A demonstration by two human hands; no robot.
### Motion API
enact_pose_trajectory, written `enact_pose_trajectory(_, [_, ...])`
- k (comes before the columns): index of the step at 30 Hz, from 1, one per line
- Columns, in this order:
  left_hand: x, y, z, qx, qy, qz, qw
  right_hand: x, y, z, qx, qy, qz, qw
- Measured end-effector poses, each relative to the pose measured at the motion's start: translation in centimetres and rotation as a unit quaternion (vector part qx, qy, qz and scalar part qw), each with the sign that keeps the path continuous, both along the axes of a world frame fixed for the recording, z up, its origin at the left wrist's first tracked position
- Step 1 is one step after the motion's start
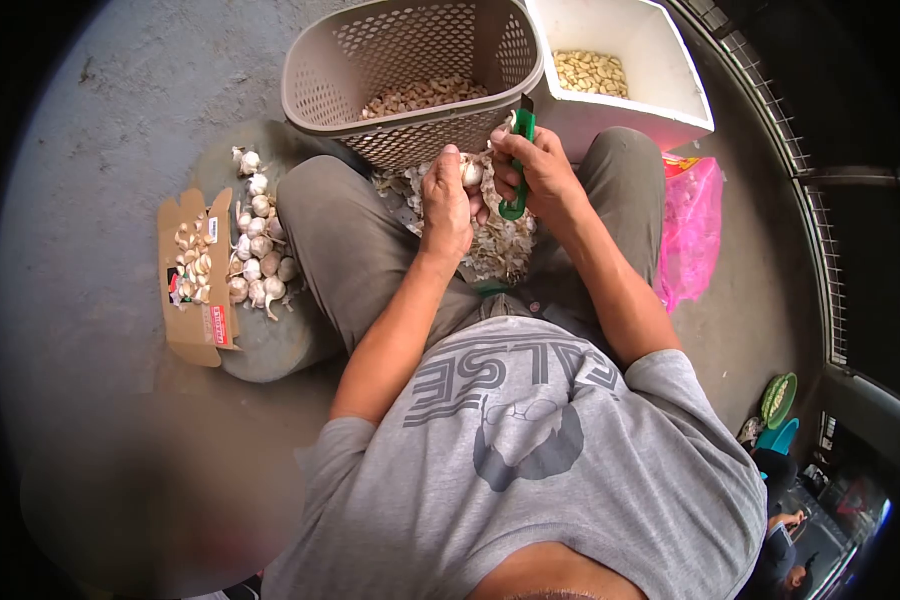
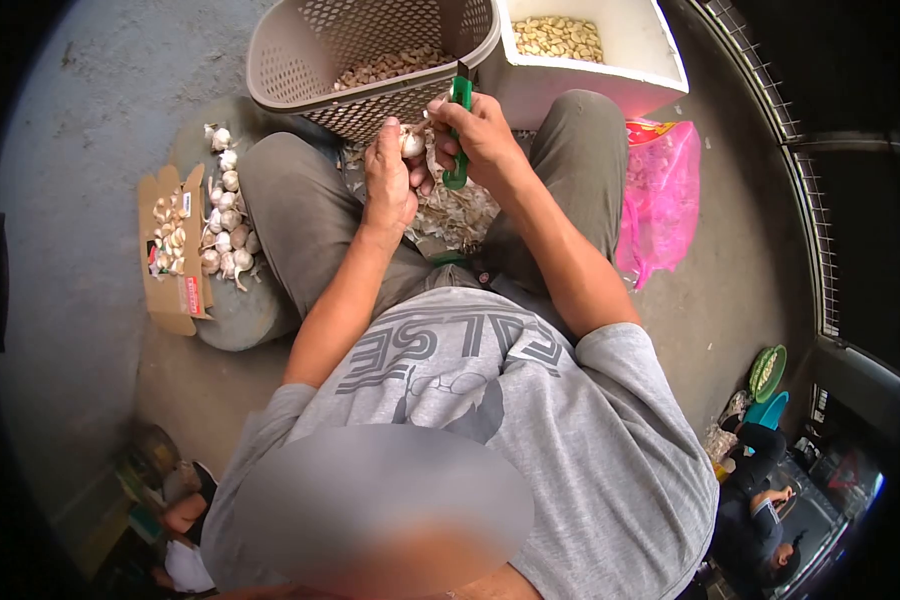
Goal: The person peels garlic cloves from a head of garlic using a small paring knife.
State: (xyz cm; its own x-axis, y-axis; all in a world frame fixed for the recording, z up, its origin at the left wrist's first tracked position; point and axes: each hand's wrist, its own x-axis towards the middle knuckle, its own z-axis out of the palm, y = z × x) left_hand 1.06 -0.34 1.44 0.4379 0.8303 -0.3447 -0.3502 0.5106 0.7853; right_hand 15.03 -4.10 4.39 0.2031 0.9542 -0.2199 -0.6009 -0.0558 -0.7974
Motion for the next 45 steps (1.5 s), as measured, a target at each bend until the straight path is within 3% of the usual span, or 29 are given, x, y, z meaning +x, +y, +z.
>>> enact_pose_trajectory(4, [0.1, 0.1, -0.6, 0.018, -0.025, -0.012, 0.999, 0.4, -0.3, -0.2, 0.026, 0.087, 0.004, 0.996])
enact_pose_trajectory(6, [-0.5, 0.5, -1.2, -0.022, -0.035, 0.001, 0.999, 1.7, 0.0, 0.1, 0.020, 0.135, -0.053, 0.989])
enact_pose_trajectory(8, [-1.3, 1.3, -1.8, -0.065, -0.052, 0.017, 0.996, 5.0, 0.3, -1.4, 0.085, 0.206, -0.070, 0.972])
enact_pose_trajectory(10, [-1.7, 1.5, -1.3, -0.065, -0.043, 0.035, 0.996, 6.7, -0.5, -0.6, 0.063, -0.017, -0.082, 0.995])
enact_pose_trajectory(12, [-1.9, 1.7, -1.1, -0.054, -0.042, 0.026, 0.997, 6.3, -0.6, -0.6, 0.025, -0.312, -0.049, 0.948])
enact_pose_trajectory(14, [-1.5, 1.7, -1.1, -0.049, -0.044, 0.014, 0.998, 4.0, -0.5, -1.3, 0.015, -0.390, -0.049, 0.920])
enact_pose_trajectory(16, [-1.2, 1.6, -1.1, -0.024, -0.029, -0.004, 0.999, 1.4, -0.6, 0.3, -0.043, -0.358, 0.018, 0.932])
enact_pose_trajectory(18, [-1.2, 1.3, -0.9, 0.022, 0.007, -0.027, 0.999, -0.7, -0.2, -0.7, 0.076, -0.411, -0.011, 0.908])
enact_pose_trajectory(23, [-0.9, 0.6, -1.0, 0.085, 0.011, -0.071, 0.994, -0.2, 0.7, -1.7, 0.038, -0.291, -0.003, 0.956])
enact_pose_trajectory(29, [-1.2, 0.8, 0.2, 0.022, -0.075, -0.060, 0.995, -0.3, 0.1, -0.8, 0.014, -0.124, -0.005, 0.992])
enact_pose_trajectory(32, [-1.3, 1.0, -1.1, -0.021, -0.072, -0.037, 0.996, 0.1, 0.3, -1.3, 0.043, -0.142, -0.015, 0.989])
enact_pose_trajectory(33, [-1.0, 1.0, -0.6, 0.037, -0.065, -0.027, 0.997, 0.1, 0.2, -0.9, 0.027, -0.176, -0.027, 0.984])
enact_pose_trajectory(36, [-0.5, 0.3, 1.0, 0.067, -0.048, -0.026, 0.996, 0.1, 0.5, -1.0, 0.050, -0.332, -0.051, 0.940])
enact_pose_trajectory(41, [-0.9, 0.6, 0.0, 0.091, -0.047, -0.021, 0.995, -0.4, 0.1, -1.4, 0.085, -0.468, -0.052, 0.878])
enact_pose_trajectory(44, [-1.5, 1.1, -1.7, 0.058, -0.054, -0.001, 0.997, -0.8, 0.2, -2.1, 0.091, -0.422, -0.053, 0.901])
enact_pose_trajectory(45, [-1.2, 1.4, -2.9, 0.080, -0.075, 0.002, 0.994, -0.9, 0.4, -2.3, 0.125, -0.452, -0.043, 0.882])
